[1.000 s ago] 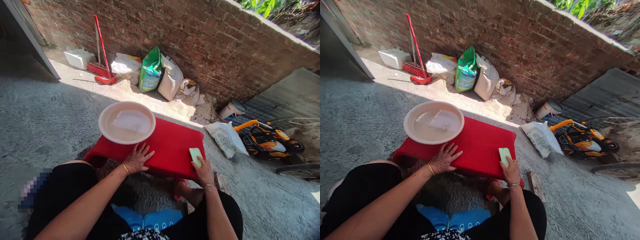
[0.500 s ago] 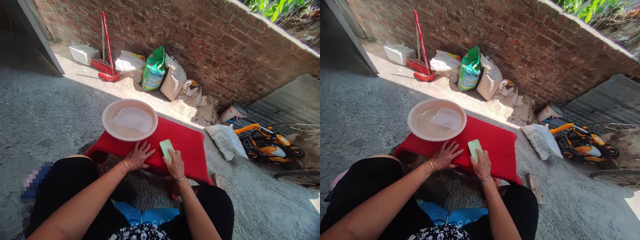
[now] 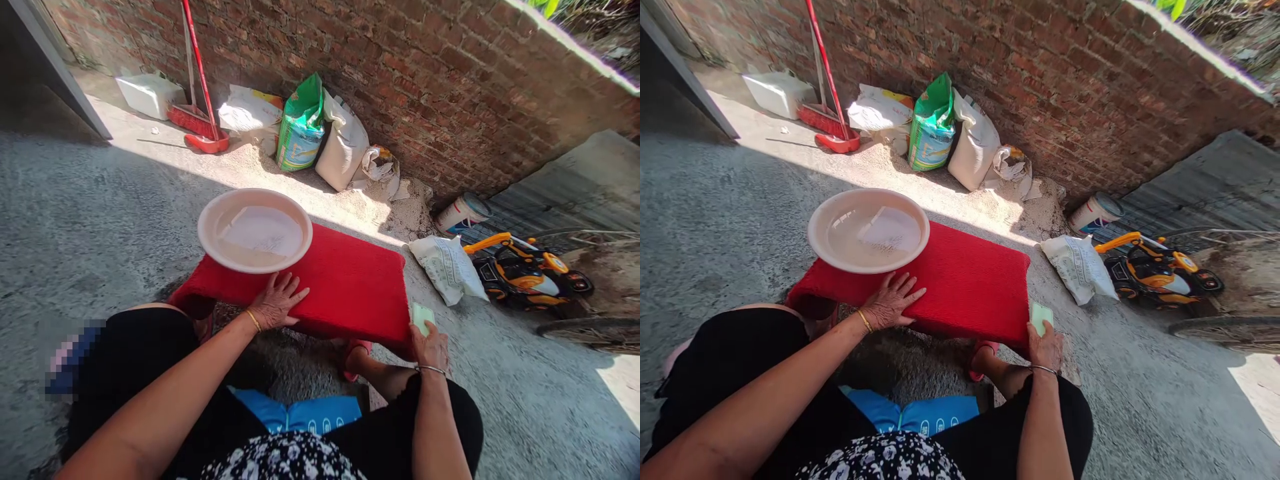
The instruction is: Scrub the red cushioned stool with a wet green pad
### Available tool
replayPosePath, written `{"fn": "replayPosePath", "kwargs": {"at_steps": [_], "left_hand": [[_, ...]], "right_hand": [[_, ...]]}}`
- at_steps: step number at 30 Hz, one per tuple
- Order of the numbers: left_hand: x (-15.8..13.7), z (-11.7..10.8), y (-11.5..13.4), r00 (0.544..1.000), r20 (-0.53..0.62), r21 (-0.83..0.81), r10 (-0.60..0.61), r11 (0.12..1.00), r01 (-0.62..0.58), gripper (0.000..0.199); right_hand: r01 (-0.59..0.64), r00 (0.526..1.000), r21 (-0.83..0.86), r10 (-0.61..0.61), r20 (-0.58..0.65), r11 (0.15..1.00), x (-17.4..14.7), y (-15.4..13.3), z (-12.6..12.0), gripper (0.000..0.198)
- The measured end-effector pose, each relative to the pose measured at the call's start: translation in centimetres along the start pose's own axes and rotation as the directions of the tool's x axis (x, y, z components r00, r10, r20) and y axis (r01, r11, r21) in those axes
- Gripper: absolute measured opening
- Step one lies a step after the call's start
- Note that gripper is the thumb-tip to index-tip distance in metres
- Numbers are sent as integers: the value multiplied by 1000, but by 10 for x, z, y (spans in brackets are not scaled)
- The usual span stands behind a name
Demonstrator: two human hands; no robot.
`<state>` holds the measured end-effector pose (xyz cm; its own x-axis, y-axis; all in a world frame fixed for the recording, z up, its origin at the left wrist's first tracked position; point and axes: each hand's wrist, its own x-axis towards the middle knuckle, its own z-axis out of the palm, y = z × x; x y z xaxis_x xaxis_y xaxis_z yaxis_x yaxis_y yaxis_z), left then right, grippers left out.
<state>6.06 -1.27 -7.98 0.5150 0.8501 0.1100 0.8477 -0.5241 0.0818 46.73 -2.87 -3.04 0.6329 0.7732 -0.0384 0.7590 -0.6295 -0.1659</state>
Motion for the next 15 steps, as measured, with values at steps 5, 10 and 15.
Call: {"fn": "replayPosePath", "kwargs": {"at_steps": [5,10,15], "left_hand": [[1,-3,1,1000,-4,12,-5,1000,5,79],[1,0,1,1000,-16,34,-15,999,15,77],[1,2,0,1000,-24,54,-6,998,7,78]], "right_hand": [[339,937,159,-319,-141,927,-54,-14,18,57],[723,682,240,-725,-94,648,-125,-73,39,53],[820,562,181,-824,-68,544,-146,-96,47,49]]}}
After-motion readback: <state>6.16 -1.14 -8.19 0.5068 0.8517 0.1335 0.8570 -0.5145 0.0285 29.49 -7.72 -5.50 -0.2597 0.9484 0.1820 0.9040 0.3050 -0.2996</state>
